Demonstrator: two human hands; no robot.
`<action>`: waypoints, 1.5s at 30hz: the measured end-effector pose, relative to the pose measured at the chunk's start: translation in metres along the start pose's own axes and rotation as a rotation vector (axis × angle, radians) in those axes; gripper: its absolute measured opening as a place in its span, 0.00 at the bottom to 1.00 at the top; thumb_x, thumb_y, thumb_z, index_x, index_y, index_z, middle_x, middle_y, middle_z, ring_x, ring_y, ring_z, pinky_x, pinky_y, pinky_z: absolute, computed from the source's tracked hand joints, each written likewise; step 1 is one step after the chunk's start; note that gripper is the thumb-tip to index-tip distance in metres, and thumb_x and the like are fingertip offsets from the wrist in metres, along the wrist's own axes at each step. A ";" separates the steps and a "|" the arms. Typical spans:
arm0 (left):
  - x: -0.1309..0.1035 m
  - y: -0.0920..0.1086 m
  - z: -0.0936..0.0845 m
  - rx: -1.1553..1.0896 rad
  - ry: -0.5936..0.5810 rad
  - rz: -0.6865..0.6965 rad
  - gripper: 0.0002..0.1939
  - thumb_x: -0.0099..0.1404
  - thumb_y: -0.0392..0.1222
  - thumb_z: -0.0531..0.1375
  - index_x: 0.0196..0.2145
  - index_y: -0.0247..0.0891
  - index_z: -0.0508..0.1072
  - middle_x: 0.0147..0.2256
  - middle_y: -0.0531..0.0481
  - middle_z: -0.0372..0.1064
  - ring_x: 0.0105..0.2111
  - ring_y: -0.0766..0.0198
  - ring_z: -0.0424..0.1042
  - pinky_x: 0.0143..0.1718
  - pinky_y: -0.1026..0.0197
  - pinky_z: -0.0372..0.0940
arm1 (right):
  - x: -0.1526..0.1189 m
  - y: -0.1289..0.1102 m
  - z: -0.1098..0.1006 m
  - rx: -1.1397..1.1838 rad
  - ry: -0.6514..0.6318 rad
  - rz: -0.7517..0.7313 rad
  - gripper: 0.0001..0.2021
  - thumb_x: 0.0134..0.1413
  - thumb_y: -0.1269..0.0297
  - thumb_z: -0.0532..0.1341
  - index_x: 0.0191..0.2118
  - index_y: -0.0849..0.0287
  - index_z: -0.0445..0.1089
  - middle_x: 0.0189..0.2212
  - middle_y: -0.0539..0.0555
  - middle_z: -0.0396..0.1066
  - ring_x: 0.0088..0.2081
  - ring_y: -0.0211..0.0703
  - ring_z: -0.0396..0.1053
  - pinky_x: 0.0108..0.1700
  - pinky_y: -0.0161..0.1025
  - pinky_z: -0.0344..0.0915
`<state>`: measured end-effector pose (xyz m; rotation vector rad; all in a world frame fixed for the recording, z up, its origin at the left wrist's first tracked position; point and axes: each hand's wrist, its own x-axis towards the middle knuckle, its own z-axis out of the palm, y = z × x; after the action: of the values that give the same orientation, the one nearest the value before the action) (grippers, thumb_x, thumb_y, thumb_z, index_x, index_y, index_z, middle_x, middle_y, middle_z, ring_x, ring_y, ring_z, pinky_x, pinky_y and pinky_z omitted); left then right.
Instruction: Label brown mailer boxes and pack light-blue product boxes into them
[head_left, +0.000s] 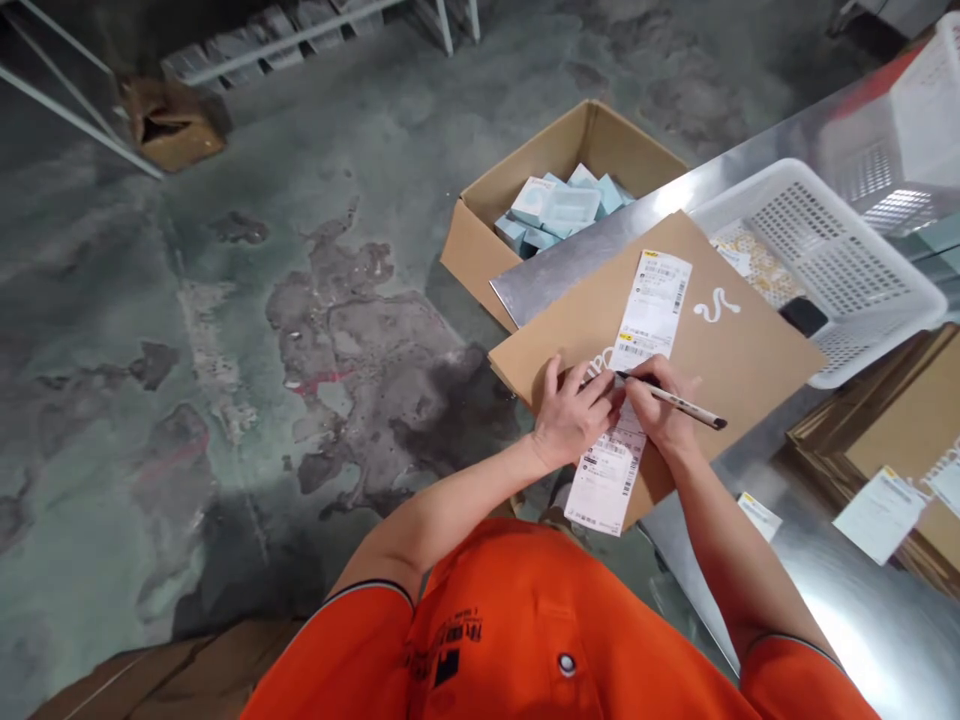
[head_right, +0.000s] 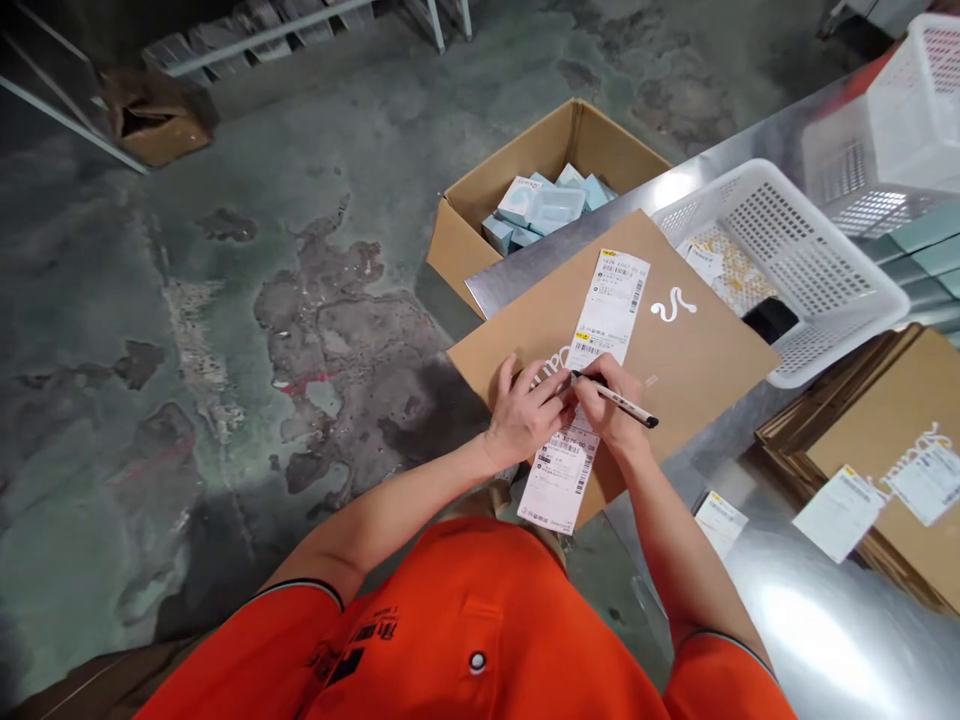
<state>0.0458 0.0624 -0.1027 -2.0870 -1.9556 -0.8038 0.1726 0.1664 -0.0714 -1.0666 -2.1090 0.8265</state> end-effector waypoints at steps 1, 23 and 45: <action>0.000 0.000 0.000 0.000 0.004 0.000 0.13 0.71 0.46 0.56 0.47 0.44 0.78 0.56 0.47 0.74 0.56 0.48 0.67 0.63 0.30 0.50 | 0.000 0.000 0.000 0.005 -0.001 -0.005 0.03 0.48 0.65 0.57 0.26 0.55 0.64 0.21 0.47 0.66 0.22 0.38 0.61 0.27 0.37 0.58; 0.002 0.000 -0.006 -0.044 -0.128 -0.025 0.13 0.70 0.45 0.56 0.47 0.45 0.78 0.59 0.47 0.71 0.58 0.46 0.65 0.64 0.27 0.49 | -0.002 -0.002 0.000 -0.059 0.090 -0.016 0.04 0.50 0.67 0.57 0.26 0.55 0.64 0.21 0.47 0.65 0.23 0.39 0.62 0.27 0.38 0.60; 0.002 0.001 -0.006 -0.077 -0.145 -0.043 0.12 0.70 0.44 0.57 0.45 0.45 0.79 0.59 0.47 0.71 0.59 0.45 0.65 0.65 0.24 0.45 | -0.004 0.006 0.001 -0.049 0.088 -0.036 0.03 0.48 0.68 0.57 0.26 0.54 0.62 0.20 0.47 0.64 0.22 0.39 0.59 0.27 0.41 0.57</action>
<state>0.0448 0.0615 -0.0960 -2.2116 -2.0799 -0.7676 0.1766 0.1661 -0.0772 -1.0676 -2.0786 0.7013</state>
